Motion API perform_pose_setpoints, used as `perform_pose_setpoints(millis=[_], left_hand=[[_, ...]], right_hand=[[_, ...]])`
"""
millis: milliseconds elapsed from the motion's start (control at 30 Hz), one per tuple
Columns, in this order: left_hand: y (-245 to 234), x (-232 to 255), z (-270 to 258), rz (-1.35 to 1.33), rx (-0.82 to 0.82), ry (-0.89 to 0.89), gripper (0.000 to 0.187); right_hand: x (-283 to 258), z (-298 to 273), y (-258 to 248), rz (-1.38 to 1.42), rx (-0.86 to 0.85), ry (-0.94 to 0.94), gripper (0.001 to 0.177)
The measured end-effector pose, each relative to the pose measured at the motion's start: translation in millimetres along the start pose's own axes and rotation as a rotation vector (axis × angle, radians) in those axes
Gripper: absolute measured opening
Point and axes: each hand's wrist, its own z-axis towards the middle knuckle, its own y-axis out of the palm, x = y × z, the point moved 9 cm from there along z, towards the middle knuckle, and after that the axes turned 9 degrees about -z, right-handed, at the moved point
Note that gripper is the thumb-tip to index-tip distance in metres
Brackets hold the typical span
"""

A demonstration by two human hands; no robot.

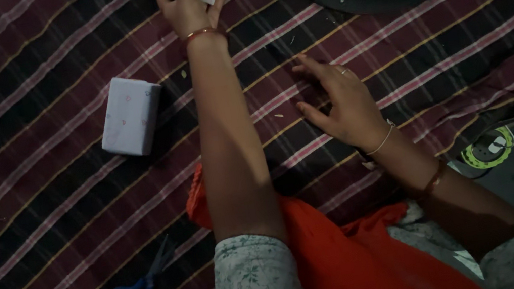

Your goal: The person wraps a small rectangular box with patterned paper, folds the edges, and secures them with yellow tape. They then handle a larger wrapped box and apply additional tape to its edges.

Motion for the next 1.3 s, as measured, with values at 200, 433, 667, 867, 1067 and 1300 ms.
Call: perform_pose_setpoints(millis=[200,433,667,867,1067,1300], left_hand=[[-7,9,-23,-0.008,0.001,-0.010,0.109],[-16,17,-52,0.021,0.010,0.026,0.104],[-29,26,-98,-0.040,-0.021,0.009,0.099],[-40,38,-128,0.003,-0.007,0.025,0.098],[-62,44,-164,0.083,-0.001,-0.068,0.097],[-72,66,-213,0.190,-0.247,-0.193,0.092]], right_hand=[[-5,1,-4,-0.014,0.035,-0.053,0.082],[18,-6,-8,0.398,0.134,0.084,0.067],[38,-10,-8,0.571,0.237,0.103,0.060],[50,-12,-1,0.671,0.283,0.102,0.054],[65,-17,-5,0.710,0.403,0.055,0.049],[87,-35,-28,0.832,0.626,0.090,0.038]])
